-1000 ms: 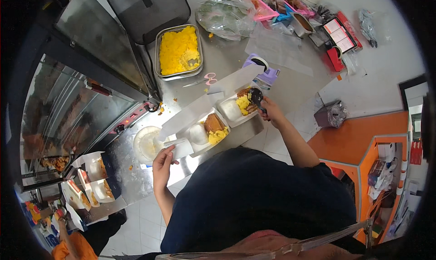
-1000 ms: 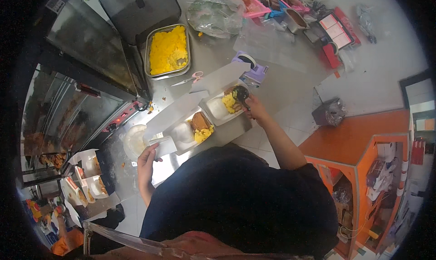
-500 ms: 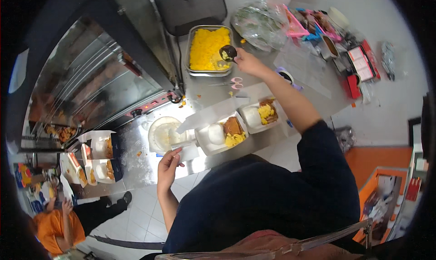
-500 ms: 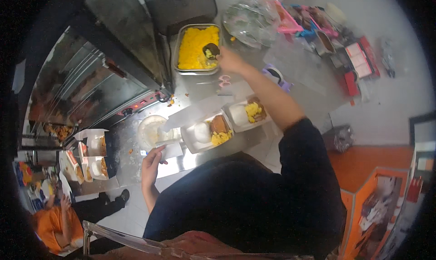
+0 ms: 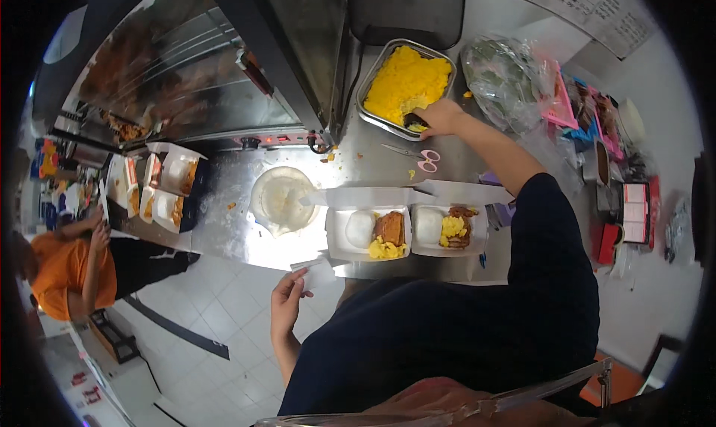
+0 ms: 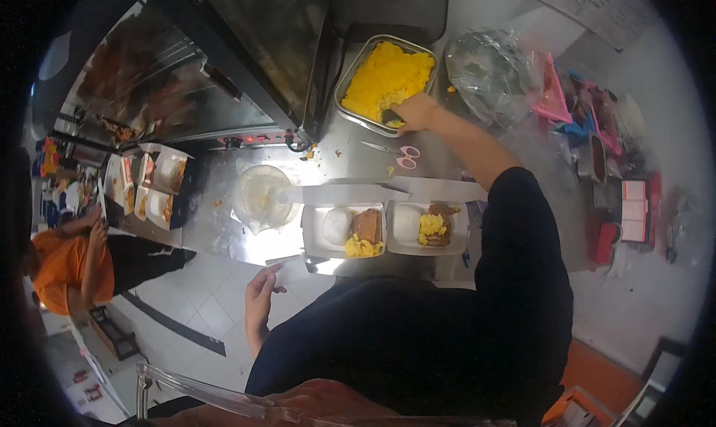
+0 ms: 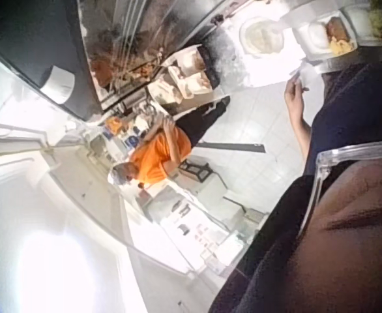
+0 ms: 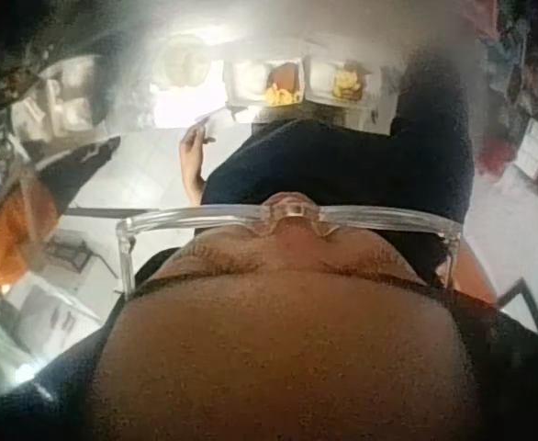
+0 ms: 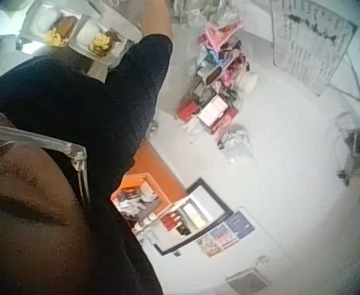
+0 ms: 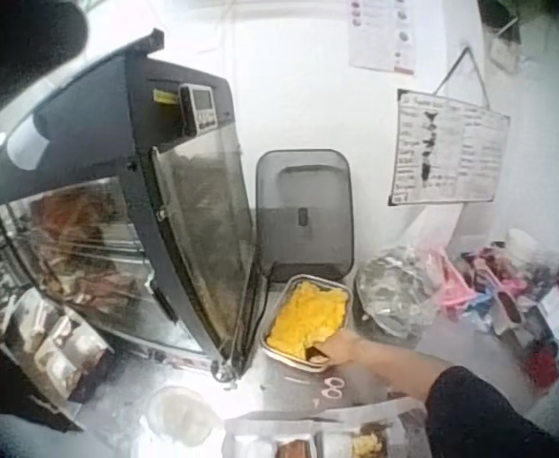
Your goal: The person scoops food into containers, labels a box with a pen, seals boxes with tape, and places them into a plastic bag.
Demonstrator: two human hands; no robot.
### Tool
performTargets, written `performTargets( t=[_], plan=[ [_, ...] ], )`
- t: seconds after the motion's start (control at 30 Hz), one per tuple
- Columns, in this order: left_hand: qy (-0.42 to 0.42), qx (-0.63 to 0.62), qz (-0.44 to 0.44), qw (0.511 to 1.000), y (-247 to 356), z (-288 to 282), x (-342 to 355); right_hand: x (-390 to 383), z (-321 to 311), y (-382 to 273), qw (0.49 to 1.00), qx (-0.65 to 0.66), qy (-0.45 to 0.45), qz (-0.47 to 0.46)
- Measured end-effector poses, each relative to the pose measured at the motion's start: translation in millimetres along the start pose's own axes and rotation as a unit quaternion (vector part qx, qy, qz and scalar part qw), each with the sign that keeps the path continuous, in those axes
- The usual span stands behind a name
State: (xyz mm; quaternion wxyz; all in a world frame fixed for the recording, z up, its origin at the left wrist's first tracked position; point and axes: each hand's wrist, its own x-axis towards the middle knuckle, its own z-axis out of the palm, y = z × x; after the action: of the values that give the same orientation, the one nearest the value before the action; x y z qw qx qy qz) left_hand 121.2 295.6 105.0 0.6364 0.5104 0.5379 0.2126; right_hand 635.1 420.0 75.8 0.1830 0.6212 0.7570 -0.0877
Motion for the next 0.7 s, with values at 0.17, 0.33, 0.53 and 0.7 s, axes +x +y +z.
performTargets(
  t=[0.17,0.33,0.53,0.7],
  plan=[
    [0.013,-0.010,0.011,1.000,4,34,-14,3,8,21,0.984,0.171,0.037,0.019],
    [0.012,0.004,0.016,1.000,0,43,-18,26,81,63,0.943,0.305,0.118,0.057],
    [0.000,-0.011,0.004,1.000,-1,37,-25,-28,6,23,0.803,0.567,-0.018,0.182],
    [-0.014,0.086,0.035,0.996,12,19,-15,-126,-70,-70,0.685,0.715,0.002,0.138]
  ],
)
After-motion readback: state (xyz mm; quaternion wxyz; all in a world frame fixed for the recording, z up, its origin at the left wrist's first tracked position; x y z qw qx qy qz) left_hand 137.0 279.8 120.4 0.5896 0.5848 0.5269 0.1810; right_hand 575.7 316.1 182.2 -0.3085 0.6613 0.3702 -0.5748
